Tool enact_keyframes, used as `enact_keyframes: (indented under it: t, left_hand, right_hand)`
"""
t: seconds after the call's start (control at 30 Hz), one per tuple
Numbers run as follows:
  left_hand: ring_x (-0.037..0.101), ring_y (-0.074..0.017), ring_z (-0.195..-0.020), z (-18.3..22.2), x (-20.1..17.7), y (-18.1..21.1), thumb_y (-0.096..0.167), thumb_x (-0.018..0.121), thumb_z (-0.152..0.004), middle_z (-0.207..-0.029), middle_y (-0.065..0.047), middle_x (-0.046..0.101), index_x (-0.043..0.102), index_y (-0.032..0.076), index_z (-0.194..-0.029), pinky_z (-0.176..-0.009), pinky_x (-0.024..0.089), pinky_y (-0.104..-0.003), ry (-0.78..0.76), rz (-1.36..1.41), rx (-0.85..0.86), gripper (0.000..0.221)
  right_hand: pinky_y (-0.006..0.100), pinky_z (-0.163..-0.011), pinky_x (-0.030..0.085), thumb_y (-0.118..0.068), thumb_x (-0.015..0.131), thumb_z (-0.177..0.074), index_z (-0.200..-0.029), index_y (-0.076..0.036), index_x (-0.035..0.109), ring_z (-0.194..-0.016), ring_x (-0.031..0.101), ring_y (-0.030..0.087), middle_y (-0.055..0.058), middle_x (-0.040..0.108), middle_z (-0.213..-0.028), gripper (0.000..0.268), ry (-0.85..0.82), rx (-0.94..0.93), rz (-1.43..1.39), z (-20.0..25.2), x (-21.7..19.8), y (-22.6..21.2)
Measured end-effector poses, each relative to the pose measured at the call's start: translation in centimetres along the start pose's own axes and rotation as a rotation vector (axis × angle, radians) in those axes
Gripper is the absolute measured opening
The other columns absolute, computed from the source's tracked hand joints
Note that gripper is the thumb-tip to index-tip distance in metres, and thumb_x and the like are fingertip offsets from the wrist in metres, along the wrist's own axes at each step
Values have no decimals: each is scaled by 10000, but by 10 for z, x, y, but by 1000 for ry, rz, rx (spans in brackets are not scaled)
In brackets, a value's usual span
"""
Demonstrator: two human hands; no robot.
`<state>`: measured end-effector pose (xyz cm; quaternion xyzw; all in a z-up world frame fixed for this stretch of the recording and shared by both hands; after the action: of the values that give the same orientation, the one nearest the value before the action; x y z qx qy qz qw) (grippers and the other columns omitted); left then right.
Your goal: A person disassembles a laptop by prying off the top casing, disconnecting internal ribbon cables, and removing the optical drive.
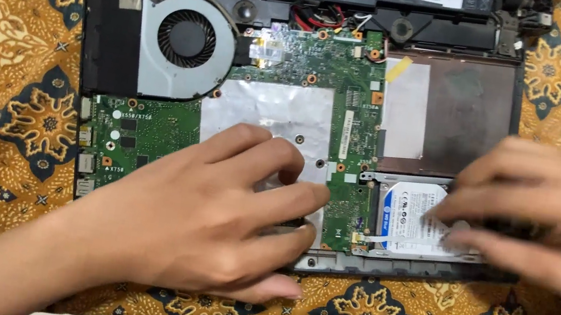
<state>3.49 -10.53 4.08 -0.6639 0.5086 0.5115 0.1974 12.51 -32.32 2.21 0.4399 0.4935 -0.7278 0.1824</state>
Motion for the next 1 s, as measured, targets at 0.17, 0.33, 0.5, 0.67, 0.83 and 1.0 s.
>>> enact_keyframes:
  t: [0.17,0.33,0.5,0.67,0.83,1.0]
  left_hand:
    - [551,-334,-957,3,-8,-5,469,542,-1098,-1043,-102,588,624,83,-916,-826,480,-461,-2,-64,-16,435]
    - [549,-337,-973,6,-1,-6,549,739,-1035,-1025,-83,586,619,95,-898,-814,468,-454,-40,-121,-17,489]
    - [554,-341,-994,7,0,-7,553,747,-1026,-1010,-74,586,617,113,-895,-822,470,-459,-53,-129,-25,477]
    - [560,-342,-955,6,0,-8,543,735,-1041,-979,-71,596,617,124,-865,-802,474,-460,-46,-130,-28,469]
    - [570,-348,-961,5,1,-8,534,689,-1057,-951,-62,581,621,141,-880,-805,477,-458,-70,-143,-27,435]
    - [568,-345,-969,5,1,-7,520,698,-1050,-963,-75,573,625,128,-914,-808,479,-455,-58,-112,-23,421]
  right_hand:
    - [438,-750,580,-290,738,-861,-1163,-221,786,-968,680,217,33,700,-1088,313,-93,-214,44,-4,28,-33]
    - [431,-723,539,-299,700,-875,-1143,-207,780,-856,650,247,26,690,-1056,294,-59,-256,103,-10,26,-43]
    - [465,-704,528,-331,709,-870,-1158,-240,779,-866,655,259,25,691,-1073,310,-87,-241,161,-6,32,-37]
    - [472,-710,535,-342,729,-858,-1143,-240,781,-872,653,266,26,694,-1079,307,-101,-226,176,-5,34,-35]
    - [469,-702,520,-321,719,-879,-1152,-208,770,-848,632,276,47,676,-1062,300,-118,-257,155,-10,33,-40]
    - [457,-716,509,-334,730,-879,-1145,-228,774,-875,632,258,27,672,-1062,289,-111,-237,157,-9,34,-39]
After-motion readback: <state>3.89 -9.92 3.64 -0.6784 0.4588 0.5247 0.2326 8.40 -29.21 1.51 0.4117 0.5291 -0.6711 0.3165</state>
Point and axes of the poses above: each hand's wrist, its own z-axis away from the middle knuckle, its own x-axis out of the palm, y = z × x, the point moved 7 cm from there along -z, towards the middle knuckle
